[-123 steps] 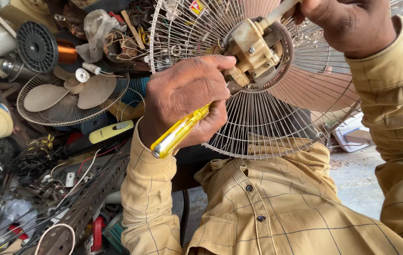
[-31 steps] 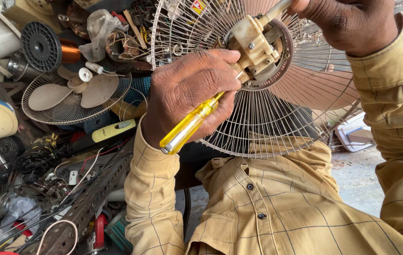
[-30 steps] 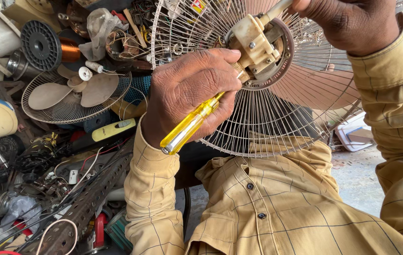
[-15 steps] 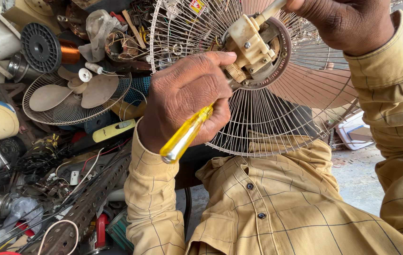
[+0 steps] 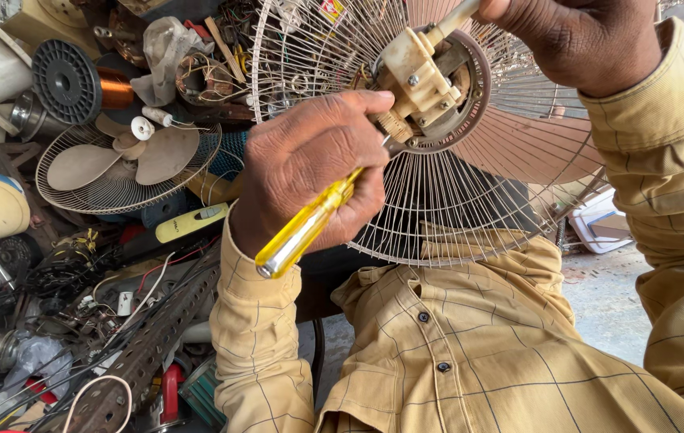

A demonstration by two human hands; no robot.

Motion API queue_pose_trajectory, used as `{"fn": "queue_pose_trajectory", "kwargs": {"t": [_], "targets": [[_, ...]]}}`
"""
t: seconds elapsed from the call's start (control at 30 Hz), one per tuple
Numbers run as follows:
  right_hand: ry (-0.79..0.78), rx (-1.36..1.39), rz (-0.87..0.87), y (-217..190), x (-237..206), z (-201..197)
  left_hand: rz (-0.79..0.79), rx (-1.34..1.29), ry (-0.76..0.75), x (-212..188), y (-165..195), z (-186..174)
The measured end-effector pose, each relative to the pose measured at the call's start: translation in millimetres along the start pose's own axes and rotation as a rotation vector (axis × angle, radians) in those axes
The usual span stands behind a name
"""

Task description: The person uses a yellow screwdriver to adjust the internal components of a disassembled electric fan. They repeatedly insert the screwdriver into the central hub and turn it while holding the fan casing with their other hand.

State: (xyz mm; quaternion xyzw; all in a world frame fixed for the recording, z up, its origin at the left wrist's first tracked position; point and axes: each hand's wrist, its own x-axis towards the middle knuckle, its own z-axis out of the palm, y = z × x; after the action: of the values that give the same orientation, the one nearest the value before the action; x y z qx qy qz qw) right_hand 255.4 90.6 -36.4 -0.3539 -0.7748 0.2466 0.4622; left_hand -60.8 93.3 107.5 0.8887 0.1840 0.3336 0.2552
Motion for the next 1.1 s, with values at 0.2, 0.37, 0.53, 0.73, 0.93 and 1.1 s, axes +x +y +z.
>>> {"fn": "queue_pose_trajectory", "kwargs": {"t": [0.2, 0.37, 0.53, 0.73, 0.93, 1.1], "targets": [[-0.003, -0.001, 0.000, 0, -1, 1, 0.069, 0.021, -0.014, -2, -3, 0], [-0.003, -0.001, -0.002, -1, 0, 0, 0.031, 0.004, -0.010, -3, -3, 0], [-0.002, -0.010, -0.002, -1, 0, 1, 0.027, 0.035, -0.029, -5, 1, 1], [0.002, -0.017, -0.004, -2, 0, 1, 0.041, 0.050, -0.011, -7, -1, 3], [0.004, -0.023, -0.007, -2, 0, 2, 0.017, 0.048, -0.036, -11, -4, 2], [0.006, -0.029, -0.011, -3, 1, 3, 0.040, -0.036, -0.012, -13, -5, 2]]}}
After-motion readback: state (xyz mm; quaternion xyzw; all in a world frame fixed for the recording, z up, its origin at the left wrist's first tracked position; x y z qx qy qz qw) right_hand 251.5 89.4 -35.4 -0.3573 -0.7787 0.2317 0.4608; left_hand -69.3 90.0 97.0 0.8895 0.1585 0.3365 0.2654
